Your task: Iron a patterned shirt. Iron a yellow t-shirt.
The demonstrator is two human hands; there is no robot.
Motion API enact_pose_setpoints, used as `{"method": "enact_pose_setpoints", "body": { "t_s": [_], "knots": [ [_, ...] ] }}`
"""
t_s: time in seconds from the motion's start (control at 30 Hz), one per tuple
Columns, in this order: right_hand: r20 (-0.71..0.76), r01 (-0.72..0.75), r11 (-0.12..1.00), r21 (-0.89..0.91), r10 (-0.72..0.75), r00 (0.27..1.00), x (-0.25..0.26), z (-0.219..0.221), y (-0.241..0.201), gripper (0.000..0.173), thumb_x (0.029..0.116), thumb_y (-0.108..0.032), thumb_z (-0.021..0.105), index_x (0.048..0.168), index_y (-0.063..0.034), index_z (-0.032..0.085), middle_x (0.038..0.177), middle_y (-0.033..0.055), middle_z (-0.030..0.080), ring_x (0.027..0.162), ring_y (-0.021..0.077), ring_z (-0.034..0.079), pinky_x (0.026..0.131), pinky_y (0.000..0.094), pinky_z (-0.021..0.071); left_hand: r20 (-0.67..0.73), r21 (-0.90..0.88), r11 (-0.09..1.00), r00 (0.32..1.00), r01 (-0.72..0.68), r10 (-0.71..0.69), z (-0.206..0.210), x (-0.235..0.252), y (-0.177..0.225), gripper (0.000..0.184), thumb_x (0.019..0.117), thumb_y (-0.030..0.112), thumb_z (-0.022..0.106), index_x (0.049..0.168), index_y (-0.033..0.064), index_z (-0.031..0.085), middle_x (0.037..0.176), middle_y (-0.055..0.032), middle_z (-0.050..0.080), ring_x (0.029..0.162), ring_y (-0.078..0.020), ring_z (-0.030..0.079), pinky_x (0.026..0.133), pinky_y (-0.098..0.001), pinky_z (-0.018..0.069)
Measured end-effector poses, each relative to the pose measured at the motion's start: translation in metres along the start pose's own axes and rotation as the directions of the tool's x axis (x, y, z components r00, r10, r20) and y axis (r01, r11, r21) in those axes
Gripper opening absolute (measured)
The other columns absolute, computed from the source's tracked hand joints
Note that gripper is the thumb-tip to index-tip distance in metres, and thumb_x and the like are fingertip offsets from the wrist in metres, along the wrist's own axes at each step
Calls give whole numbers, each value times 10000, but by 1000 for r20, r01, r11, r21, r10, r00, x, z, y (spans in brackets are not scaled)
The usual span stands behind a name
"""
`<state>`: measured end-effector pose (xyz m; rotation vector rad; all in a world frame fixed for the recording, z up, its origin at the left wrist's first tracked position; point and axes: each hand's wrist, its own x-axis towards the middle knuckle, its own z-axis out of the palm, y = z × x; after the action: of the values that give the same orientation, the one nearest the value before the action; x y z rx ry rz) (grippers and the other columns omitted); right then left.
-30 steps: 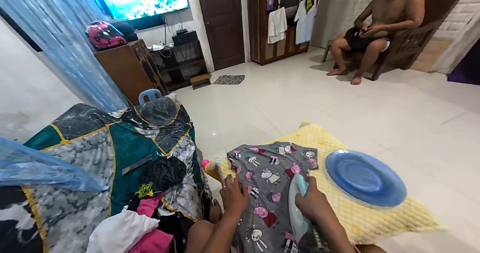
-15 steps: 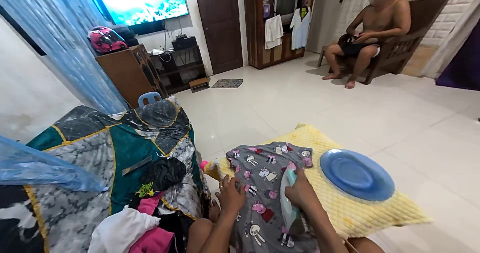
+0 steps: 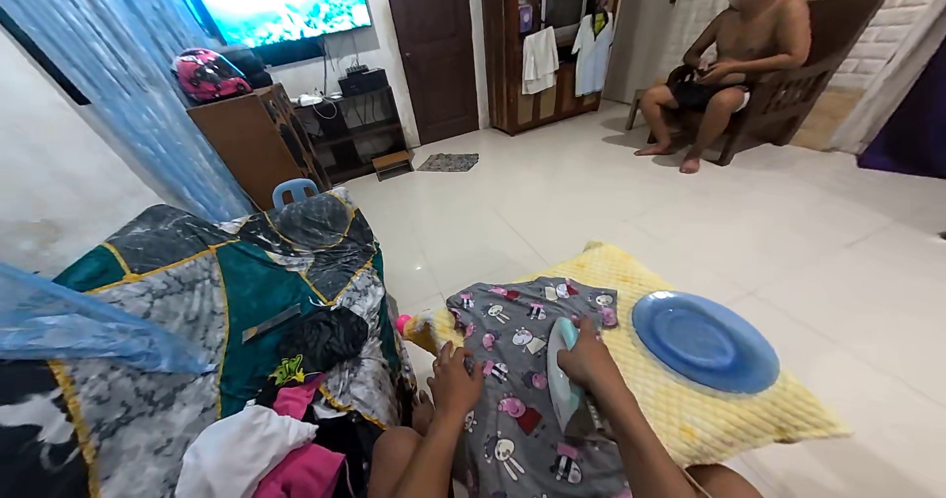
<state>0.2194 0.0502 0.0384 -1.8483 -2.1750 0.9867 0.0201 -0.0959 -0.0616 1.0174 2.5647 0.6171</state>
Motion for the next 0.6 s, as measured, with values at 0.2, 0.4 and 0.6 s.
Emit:
{"method": "enact_pose_setpoints", "body": {
  "t_s": [0.2,0.4,0.6],
  "knots": [
    [62,-16,1000,-10,16,998,-44,5,10,880,817,-188,750,1576,-183,306,1071,224,712,956,401,722,817,612,579,31,2,1000,1000,0,0,-4,6,1,408,940,515,600,1284,309,675,1613,-40,402,1341,-344,521,971,-597,498],
    [37,11,999,34,-12,999,0,1,-5,875,793,-169,766,1556,-167,336,1131,238,694,1007,420,705,844,634,567,39,-2,1000,999,14,-14,-7,7,5,406,941,507,603,1284,303,678,1607,-41,408,1339,-356,519,972,-616,485],
    [36,20,1000,-2,-20,999,31,1,-24,909,775,-185,774,1560,-149,317,1146,240,692,1036,418,702,859,627,566,40,-8,1000,999,2,-1,-7,4,-1,404,946,530,589,1289,333,672,1622,-9,394,1343,-327,528,976,-622,482]
  ]
}}
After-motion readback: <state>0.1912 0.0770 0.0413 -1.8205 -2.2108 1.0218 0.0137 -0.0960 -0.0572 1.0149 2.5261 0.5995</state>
